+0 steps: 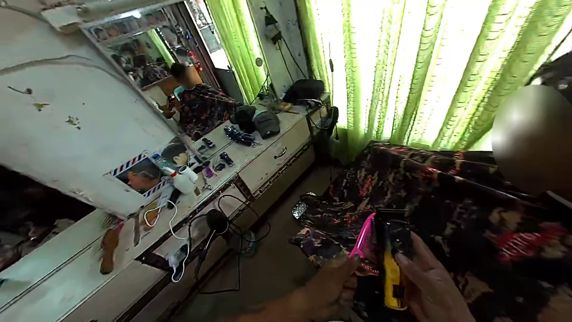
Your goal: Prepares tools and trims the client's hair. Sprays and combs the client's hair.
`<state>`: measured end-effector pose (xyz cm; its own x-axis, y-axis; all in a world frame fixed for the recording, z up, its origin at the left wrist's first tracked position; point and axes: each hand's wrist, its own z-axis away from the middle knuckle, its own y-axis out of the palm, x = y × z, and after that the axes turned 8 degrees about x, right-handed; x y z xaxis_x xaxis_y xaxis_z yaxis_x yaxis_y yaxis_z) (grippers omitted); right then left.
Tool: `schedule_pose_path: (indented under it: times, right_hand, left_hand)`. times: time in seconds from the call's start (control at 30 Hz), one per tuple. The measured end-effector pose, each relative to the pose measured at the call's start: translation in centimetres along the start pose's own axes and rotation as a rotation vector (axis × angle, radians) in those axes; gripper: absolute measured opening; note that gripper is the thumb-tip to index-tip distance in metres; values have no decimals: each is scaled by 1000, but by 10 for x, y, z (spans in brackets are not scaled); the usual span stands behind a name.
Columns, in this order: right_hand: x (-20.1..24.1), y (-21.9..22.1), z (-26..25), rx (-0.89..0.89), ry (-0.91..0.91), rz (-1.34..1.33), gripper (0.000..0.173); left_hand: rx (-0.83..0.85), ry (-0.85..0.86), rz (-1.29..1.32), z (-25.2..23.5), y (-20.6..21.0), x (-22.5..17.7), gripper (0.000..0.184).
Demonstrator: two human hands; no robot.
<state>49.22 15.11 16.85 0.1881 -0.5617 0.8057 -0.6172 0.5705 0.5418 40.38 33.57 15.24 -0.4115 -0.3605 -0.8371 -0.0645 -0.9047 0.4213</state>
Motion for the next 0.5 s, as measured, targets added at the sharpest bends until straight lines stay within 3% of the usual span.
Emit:
schedule_pose_path:
  times: [0.17,0.5]
  right_hand:
    - [-63,58,-69,50,50,10,70]
    - [-178,163,-189,137,200,37,67]
  left_hand:
    - [58,56,422,8,-58,-10,35]
    - [111,101,615,61,-226,-69,35]
